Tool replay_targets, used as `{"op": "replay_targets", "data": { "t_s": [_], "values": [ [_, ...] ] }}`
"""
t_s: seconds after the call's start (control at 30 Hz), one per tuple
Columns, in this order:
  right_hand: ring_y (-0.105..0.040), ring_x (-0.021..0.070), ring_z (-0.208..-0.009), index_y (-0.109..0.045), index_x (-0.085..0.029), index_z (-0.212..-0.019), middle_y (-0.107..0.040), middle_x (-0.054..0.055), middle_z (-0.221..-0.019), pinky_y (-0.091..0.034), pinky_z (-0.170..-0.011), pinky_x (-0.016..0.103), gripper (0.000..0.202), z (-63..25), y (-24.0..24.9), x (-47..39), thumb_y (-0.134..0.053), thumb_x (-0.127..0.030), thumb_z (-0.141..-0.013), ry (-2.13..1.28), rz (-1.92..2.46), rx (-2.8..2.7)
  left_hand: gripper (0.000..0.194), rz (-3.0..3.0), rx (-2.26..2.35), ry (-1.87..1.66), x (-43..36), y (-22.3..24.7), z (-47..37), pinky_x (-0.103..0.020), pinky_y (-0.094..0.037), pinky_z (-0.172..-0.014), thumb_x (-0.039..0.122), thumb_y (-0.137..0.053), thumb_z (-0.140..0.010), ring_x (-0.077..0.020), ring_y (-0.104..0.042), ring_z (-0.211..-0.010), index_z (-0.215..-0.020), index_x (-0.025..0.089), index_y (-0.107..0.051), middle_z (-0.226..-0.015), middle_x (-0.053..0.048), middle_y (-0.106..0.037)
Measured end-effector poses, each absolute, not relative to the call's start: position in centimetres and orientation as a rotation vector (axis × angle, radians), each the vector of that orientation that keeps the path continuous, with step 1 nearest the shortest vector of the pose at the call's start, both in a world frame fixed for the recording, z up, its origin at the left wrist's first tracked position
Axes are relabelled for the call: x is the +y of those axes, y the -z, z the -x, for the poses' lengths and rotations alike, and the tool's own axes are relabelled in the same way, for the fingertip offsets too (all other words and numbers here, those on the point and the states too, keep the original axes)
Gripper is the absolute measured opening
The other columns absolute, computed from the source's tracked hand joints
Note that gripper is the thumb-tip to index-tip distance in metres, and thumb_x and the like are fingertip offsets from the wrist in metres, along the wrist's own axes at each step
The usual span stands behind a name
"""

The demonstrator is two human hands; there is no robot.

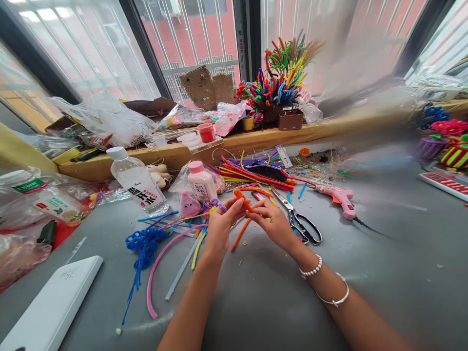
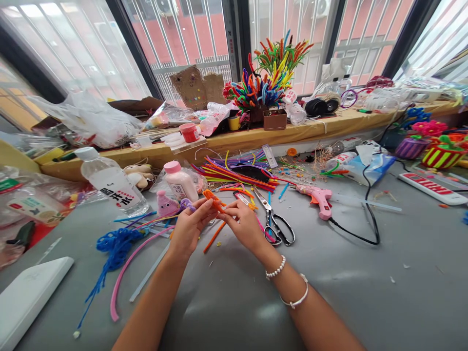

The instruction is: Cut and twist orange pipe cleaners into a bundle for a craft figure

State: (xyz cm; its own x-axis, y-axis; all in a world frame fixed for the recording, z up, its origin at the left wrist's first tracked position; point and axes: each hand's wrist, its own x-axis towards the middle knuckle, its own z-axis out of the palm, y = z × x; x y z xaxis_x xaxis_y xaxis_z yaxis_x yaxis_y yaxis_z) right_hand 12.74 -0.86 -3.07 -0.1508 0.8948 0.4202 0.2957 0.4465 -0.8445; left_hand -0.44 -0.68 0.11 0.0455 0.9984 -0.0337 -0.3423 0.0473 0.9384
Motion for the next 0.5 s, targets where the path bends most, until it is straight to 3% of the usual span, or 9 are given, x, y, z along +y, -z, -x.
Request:
{"op": "replay_targets", "data": {
  "t_s": [0.17,0.33,0.5],
  "values": [
    [-0.053,0.0138,-0.075,-0.068,-0.017,-0.083,-0.053,0.004,-0.08,-0.043,-0.07,0.027,0.019,-12.67,2.85,-1.12,-0.054,-0.028,-0.078,-0.714,1.049,-1.742,0.015,-0.871,0.925,-1.338,-0.59,-0.15,0.44,-0.019,-0.048,-0.063,0.025,-0.068,-0.061,-0.0093,-0.061,-0.063,-0.07,0.014,-0.064,-0.067,0.0,-0.066],
    [-0.053,0.0142,-0.075,-0.068,-0.017,-0.084,-0.053,0.004,-0.08,-0.044,-0.069,0.027,0.019,-12.65,2.61,-1.32,-0.053,-0.028,-0.079,-0.689,1.07,-1.775,0.014,-0.798,0.825,-1.296,-0.41,-0.2,0.57,-0.02,-0.048,-0.066,0.021,-0.067,-0.062,-0.0106,-0.062,-0.07,-0.073,0.014,-0.063,-0.074,-0.002,-0.067],
    [-0.054,0.0153,-0.078,-0.068,-0.017,-0.084,-0.055,0.005,-0.082,-0.044,-0.074,0.029,0.019,-12.61,2.96,-1.13,-0.054,-0.028,-0.078,-0.653,1.066,-1.808,0.021,-0.74,0.774,-1.272,-0.48,-0.38,0.81,-0.02,-0.048,-0.063,0.034,-0.061,-0.068,-0.0108,-0.062,-0.066,-0.071,0.013,-0.063,-0.069,-0.002,-0.067]
  ]
}}
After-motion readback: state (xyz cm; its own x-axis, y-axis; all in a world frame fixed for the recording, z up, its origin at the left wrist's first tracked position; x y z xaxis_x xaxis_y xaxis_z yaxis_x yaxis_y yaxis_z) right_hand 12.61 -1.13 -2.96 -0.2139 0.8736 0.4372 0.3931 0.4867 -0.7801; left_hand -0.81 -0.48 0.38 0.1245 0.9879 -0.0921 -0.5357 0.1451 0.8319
